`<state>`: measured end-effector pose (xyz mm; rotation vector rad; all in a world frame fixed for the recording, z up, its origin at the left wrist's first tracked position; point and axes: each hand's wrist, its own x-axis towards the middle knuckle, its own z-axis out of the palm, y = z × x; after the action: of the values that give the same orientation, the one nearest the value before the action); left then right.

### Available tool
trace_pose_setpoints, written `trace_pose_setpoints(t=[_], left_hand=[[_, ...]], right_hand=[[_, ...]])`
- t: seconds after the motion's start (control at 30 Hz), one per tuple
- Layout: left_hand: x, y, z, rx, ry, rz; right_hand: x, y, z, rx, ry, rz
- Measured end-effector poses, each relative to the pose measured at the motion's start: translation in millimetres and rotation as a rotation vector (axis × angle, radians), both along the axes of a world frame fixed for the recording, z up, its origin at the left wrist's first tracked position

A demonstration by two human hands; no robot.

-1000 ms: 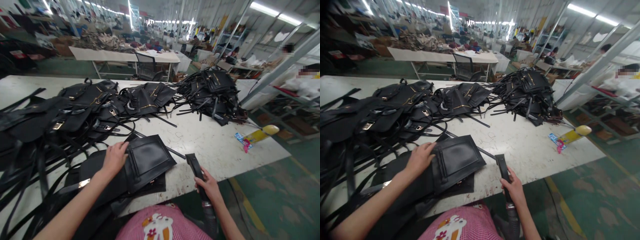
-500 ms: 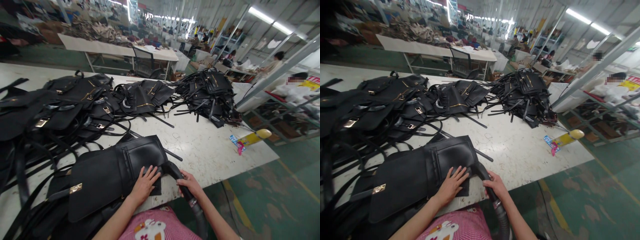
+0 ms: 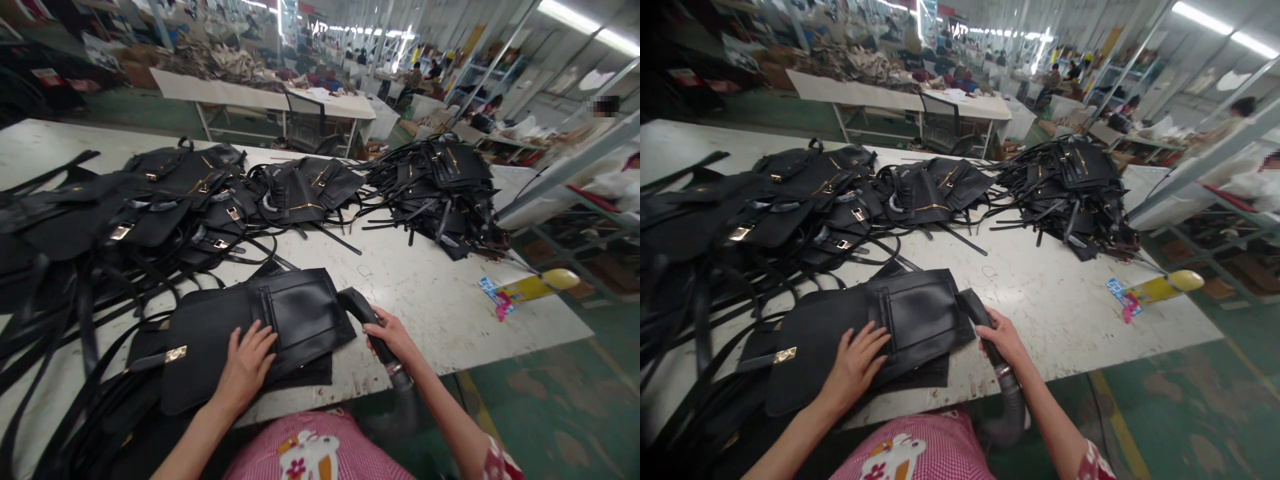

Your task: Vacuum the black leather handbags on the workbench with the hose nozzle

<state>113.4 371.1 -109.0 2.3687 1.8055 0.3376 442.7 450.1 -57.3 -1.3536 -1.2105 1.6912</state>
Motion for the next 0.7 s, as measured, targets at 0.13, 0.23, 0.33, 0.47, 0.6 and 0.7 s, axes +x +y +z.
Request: trace_pose_setpoints(t=[0.13, 0.23, 0.33, 0.47, 0.6, 0.7], left_hand=[[-54, -20, 7.2, 0.045, 0.124, 0.095], [-60, -23, 5.0, 0.023, 0.156, 0.078], [-55, -21, 3.2, 0.002, 0.154, 0.08], [-56, -20, 6.6, -0.036, 0.122, 0.079], [-62, -21, 13.5, -0.08, 0.089, 0.011], [-65, -23, 16.4, -0.091, 0.096, -0.067]], right_hand=[[-23, -46, 11.0, -0.151, 0.03, 0.246], [-58, -70, 6.9, -0.23, 0.074, 0.408], [-93, -78, -3.5, -0.252, 0.102, 0.48], [-128, -67, -13.0, -0.229, 0.111, 0.42], [-140, -59, -6.4, -0.103, 0.061, 0.263], [-128, -81, 3.6, -0.072, -0.028, 0.225]])
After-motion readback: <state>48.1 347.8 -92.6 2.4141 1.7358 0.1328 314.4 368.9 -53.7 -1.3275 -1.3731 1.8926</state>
